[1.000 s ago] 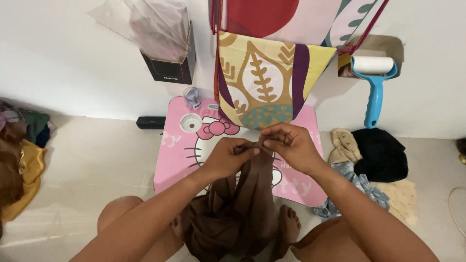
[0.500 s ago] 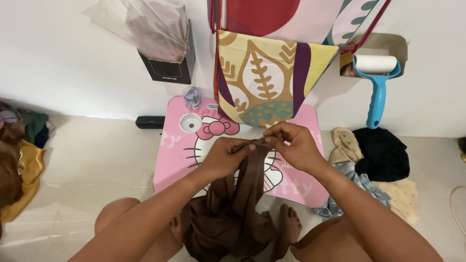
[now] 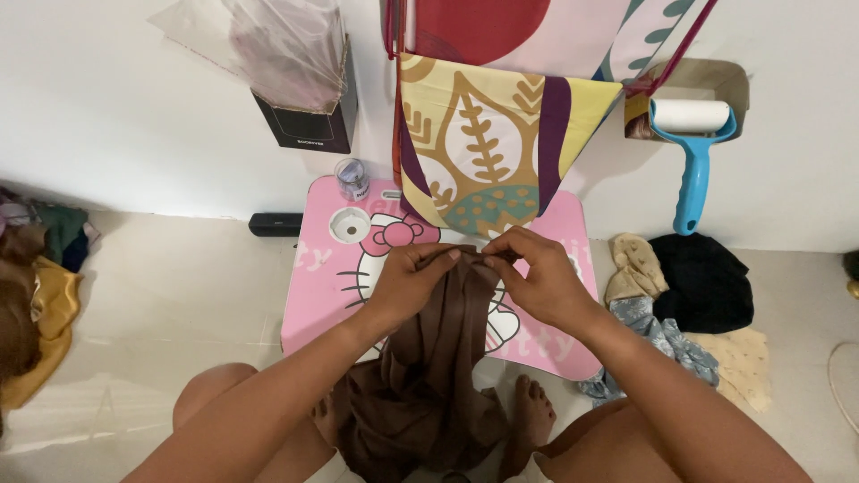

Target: A person sitting on the floor unfolds and then carefully folds a brown piece of fabric on a small table.

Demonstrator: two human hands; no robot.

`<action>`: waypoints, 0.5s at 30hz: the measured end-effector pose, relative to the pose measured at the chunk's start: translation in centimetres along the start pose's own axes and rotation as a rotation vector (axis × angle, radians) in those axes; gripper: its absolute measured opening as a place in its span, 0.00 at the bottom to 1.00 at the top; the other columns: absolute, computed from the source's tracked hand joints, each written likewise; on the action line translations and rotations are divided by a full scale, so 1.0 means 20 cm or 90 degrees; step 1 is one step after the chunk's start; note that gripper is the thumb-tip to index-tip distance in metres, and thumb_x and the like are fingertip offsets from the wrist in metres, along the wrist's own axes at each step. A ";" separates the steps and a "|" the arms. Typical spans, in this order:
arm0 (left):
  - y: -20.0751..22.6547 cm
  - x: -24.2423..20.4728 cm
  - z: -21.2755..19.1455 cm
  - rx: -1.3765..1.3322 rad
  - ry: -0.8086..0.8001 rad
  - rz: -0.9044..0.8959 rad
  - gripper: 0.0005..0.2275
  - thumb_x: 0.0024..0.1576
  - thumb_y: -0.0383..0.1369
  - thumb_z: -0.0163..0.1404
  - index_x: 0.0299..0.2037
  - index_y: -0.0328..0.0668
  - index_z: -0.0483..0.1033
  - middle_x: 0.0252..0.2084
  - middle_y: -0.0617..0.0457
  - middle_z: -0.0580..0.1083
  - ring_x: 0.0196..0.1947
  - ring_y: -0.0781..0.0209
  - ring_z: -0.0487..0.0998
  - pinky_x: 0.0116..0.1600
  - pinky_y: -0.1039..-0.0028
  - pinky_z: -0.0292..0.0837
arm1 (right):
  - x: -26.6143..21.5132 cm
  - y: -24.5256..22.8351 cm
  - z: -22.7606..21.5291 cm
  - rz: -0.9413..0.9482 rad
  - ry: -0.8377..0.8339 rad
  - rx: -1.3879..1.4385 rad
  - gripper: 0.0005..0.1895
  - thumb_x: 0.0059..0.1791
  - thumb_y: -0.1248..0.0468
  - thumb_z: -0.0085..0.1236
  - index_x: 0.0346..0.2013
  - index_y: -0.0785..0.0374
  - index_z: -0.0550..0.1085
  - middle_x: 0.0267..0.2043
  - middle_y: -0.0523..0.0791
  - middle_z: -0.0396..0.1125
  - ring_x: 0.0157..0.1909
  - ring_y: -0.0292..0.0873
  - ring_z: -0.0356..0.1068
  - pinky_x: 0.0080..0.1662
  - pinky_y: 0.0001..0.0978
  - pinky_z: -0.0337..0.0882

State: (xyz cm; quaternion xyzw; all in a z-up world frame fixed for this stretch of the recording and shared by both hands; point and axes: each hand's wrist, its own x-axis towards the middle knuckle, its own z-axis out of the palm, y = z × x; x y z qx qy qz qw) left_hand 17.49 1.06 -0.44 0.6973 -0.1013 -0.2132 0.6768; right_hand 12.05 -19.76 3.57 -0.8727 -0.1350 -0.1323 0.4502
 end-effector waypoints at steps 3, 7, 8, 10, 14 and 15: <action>-0.04 0.02 -0.01 -0.048 -0.009 -0.021 0.11 0.62 0.34 0.54 0.49 0.38 0.84 0.38 0.44 0.82 0.40 0.59 0.80 0.46 0.69 0.78 | 0.01 -0.01 0.00 0.002 0.012 0.037 0.08 0.48 0.77 0.60 0.39 0.67 0.80 0.31 0.50 0.73 0.35 0.47 0.76 0.41 0.40 0.77; -0.02 0.04 -0.01 -0.090 0.001 -0.045 0.13 0.63 0.35 0.54 0.50 0.33 0.82 0.38 0.41 0.82 0.40 0.57 0.80 0.46 0.68 0.79 | 0.02 -0.02 0.00 -0.018 0.028 0.053 0.08 0.48 0.78 0.59 0.38 0.66 0.81 0.33 0.49 0.73 0.36 0.45 0.76 0.42 0.38 0.77; 0.00 0.03 -0.01 -0.105 0.005 -0.060 0.13 0.64 0.35 0.53 0.51 0.32 0.82 0.39 0.40 0.81 0.39 0.55 0.80 0.46 0.67 0.79 | 0.01 -0.01 0.01 -0.023 0.033 0.070 0.08 0.48 0.78 0.59 0.38 0.65 0.81 0.33 0.48 0.73 0.37 0.43 0.75 0.42 0.36 0.76; -0.01 0.03 -0.02 -0.115 0.011 -0.063 0.14 0.64 0.35 0.53 0.51 0.31 0.81 0.40 0.39 0.81 0.41 0.56 0.80 0.47 0.67 0.79 | 0.01 -0.01 0.01 -0.019 0.027 0.076 0.08 0.48 0.78 0.60 0.38 0.65 0.81 0.33 0.48 0.73 0.37 0.43 0.75 0.43 0.37 0.76; -0.02 0.03 0.00 -0.115 0.018 -0.027 0.12 0.63 0.33 0.54 0.51 0.32 0.82 0.40 0.42 0.81 0.43 0.59 0.78 0.49 0.68 0.77 | -0.02 0.00 0.03 0.012 -0.002 0.119 0.08 0.44 0.79 0.63 0.36 0.67 0.80 0.33 0.49 0.74 0.36 0.43 0.75 0.42 0.38 0.78; -0.03 0.02 0.01 -0.115 0.017 -0.027 0.12 0.63 0.33 0.54 0.51 0.32 0.82 0.40 0.42 0.81 0.43 0.59 0.78 0.49 0.68 0.77 | -0.01 -0.01 0.04 0.012 -0.002 0.118 0.08 0.44 0.79 0.63 0.36 0.67 0.80 0.33 0.49 0.74 0.36 0.43 0.75 0.42 0.38 0.78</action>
